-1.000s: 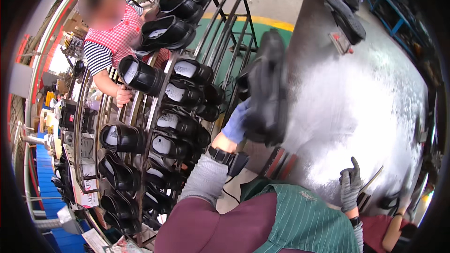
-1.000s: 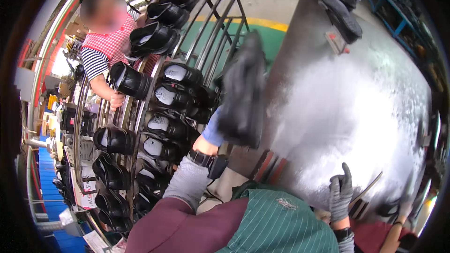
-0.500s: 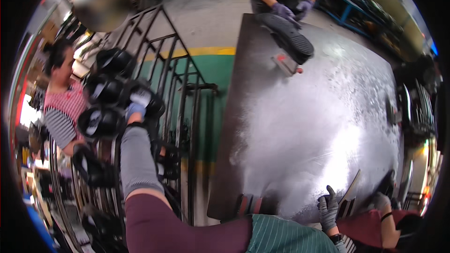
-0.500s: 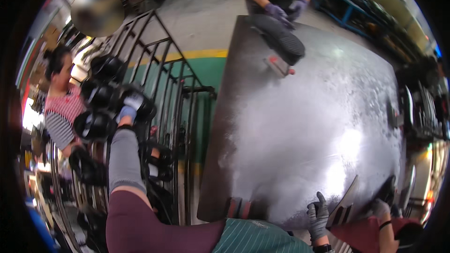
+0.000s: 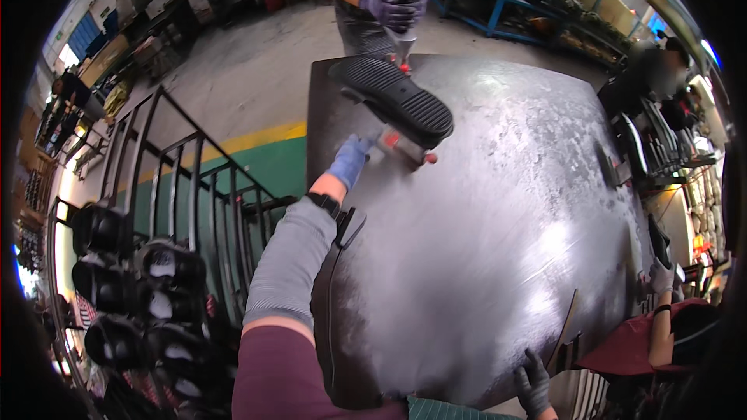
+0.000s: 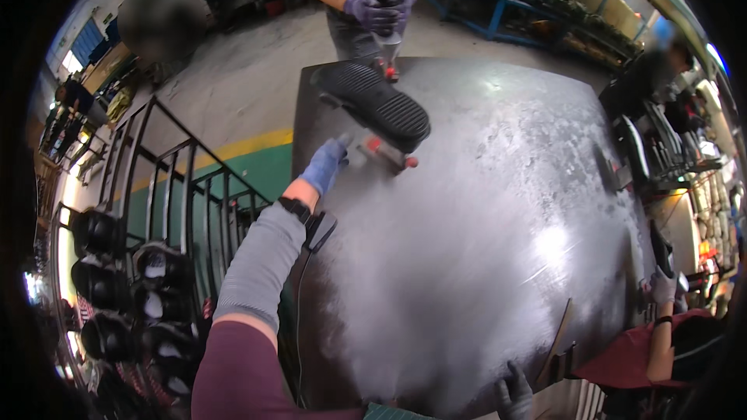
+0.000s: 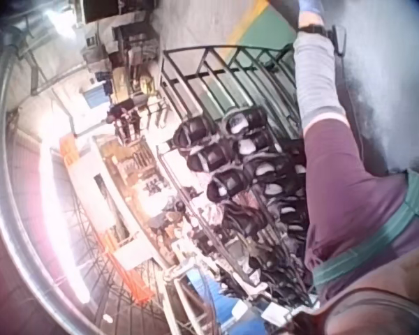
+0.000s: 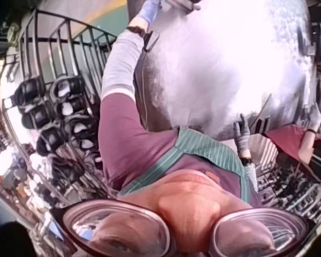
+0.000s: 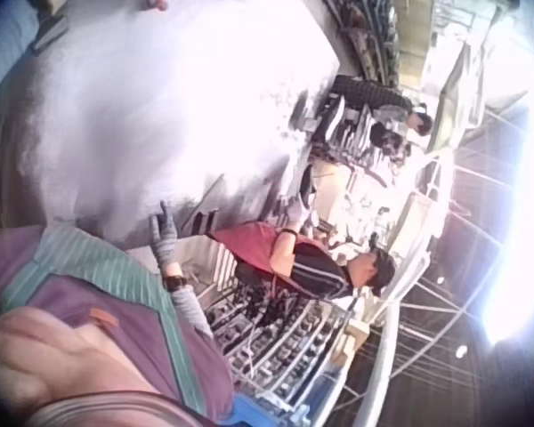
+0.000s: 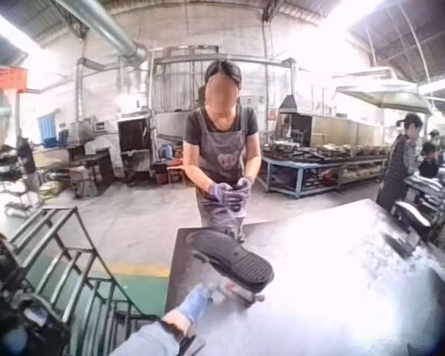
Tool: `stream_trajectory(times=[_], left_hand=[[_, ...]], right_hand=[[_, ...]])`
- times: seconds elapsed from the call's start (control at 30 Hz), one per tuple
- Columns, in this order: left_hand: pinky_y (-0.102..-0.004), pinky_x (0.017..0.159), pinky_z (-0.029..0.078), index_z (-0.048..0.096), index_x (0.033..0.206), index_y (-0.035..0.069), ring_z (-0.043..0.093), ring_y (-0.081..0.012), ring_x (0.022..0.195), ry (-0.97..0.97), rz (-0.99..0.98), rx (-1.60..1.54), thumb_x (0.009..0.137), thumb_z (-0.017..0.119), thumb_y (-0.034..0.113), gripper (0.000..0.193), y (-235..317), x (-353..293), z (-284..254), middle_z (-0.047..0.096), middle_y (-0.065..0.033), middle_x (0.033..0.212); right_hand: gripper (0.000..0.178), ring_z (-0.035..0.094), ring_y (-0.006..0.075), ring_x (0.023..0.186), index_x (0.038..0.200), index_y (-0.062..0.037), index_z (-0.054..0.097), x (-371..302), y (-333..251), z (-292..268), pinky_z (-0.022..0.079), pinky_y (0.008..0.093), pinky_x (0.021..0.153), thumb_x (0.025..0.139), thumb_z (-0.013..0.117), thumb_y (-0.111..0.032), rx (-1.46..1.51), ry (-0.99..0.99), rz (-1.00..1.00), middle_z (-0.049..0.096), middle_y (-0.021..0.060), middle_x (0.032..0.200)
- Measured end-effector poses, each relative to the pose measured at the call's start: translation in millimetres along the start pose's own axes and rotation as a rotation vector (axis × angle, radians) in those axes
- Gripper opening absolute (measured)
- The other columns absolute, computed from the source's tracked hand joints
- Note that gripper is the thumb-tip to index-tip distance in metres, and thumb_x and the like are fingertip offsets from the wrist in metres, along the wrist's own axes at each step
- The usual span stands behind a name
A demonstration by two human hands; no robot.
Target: Cleaning and assembling shoes at a factory workstation.
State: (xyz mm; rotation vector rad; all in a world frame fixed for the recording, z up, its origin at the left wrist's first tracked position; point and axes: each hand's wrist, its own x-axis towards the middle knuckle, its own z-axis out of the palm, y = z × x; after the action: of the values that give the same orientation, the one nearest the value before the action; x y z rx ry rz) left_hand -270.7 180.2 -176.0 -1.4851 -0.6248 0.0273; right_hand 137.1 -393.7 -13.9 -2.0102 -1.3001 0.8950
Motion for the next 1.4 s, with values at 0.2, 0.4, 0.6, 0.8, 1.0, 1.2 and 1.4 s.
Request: stream_trajectory(times=[0.2, 0.4, 0.6, 0.8, 1.0, 1.2, 1.4], left_hand=[[-0.0373, 0.101, 0.036, 0.047, 0.134, 0.015, 0.046, -0.0226, 0.121, 0.297, 1.517, 2.215, 0.066, 0.072, 0.063, 0.086, -46, 144, -19, 0.052, -0.0036, 0.132], [-0.0417, 0.102, 0.037, 0.047, 0.132, 0.012, 0.048, -0.0245, 0.118, 0.145, 1.742, 2.215, 0.074, 0.07, 0.053, 0.075, -25, 120, -36, 0.054, -0.0066, 0.127], [-0.0465, 0.108, 0.033, 0.035, 0.133, -0.007, 0.039, -0.0352, 0.129, -0.13, 0.889, 2.107, 0.066, 0.051, 0.083, 0.114, -109, 2, -139, 0.041, -0.0209, 0.137], [-0.0341, 0.095, 0.048, 0.052, 0.122, -0.006, 0.06, -0.0247, 0.106, 0.848, 0.899, 2.523, 0.081, 0.068, 0.045, 0.067, -150, 7, -161, 0.06, -0.0155, 0.12], [-0.0319, 0.084, 0.053, 0.059, 0.114, -0.002, 0.065, -0.0214, 0.091, 0.613, 1.175, 2.114, 0.083, 0.07, 0.017, 0.038, -128, 36, -246, 0.066, -0.0113, 0.105], [-0.0349, 0.087, 0.052, 0.057, 0.117, 0.0, 0.063, -0.0228, 0.098, 0.595, 1.302, 2.068, 0.084, 0.068, 0.017, 0.039, -144, 1, -331, 0.064, -0.011, 0.109], [-0.0368, 0.095, 0.046, 0.045, 0.132, 0.001, 0.056, -0.0236, 0.111, 0.715, 1.19, 2.098, 0.082, 0.069, 0.018, 0.058, -193, -87, -495, 0.056, -0.0097, 0.123]], right_hand=[[0.049, 0.049, 0.0079, 0.071, 0.137, -0.0119, 0.042, -81, 47, -40, 0.043, 0.0206, 0.06, 0.091, 0.057, -0.01, 0.041, 0.203, 0.344, 0.053, 0.0004, 0.09], [0.046, 0.044, 0.0055, 0.062, 0.137, -0.0131, 0.043, -126, 105, -37, 0.04, 0.0196, 0.054, 0.093, 0.053, -0.007, 0.106, 0.211, 0.306, 0.052, -0.0036, 0.079], [0.048, 0.044, 0.006, 0.065, 0.138, -0.0153, 0.044, -83, 97, -39, 0.04, 0.0196, 0.058, 0.092, 0.055, -0.007, -0.073, 0.136, 0.363, 0.05, -0.0028, 0.077], [0.047, 0.051, 0.009, 0.063, 0.134, -0.0043, 0.043, -78, 115, -31, 0.045, 0.0241, 0.057, 0.088, 0.054, -0.005, 0.091, 0.176, 0.398, 0.056, 0.0033, 0.08], [0.051, 0.045, 0.0066, 0.062, 0.136, -0.0104, 0.042, -84, 84, -22, 0.042, 0.0222, 0.061, 0.088, 0.05, 0.004, 0.202, 0.178, 0.387, 0.049, -0.0007, 0.078], [0.046, 0.049, 0.0079, 0.067, 0.134, -0.007, 0.043, -118, 120, -40, 0.044, 0.0224, 0.063, 0.089, 0.052, -0.002, 0.186, 0.164, 0.277, 0.051, 0.0014, 0.081], [0.044, 0.048, 0.0104, 0.067, 0.133, -0.007, 0.045, -110, 122, -50, 0.044, 0.0262, 0.064, 0.09, 0.052, -0.004, 0.14, 0.027, 0.117, 0.052, 0.0015, 0.08]])
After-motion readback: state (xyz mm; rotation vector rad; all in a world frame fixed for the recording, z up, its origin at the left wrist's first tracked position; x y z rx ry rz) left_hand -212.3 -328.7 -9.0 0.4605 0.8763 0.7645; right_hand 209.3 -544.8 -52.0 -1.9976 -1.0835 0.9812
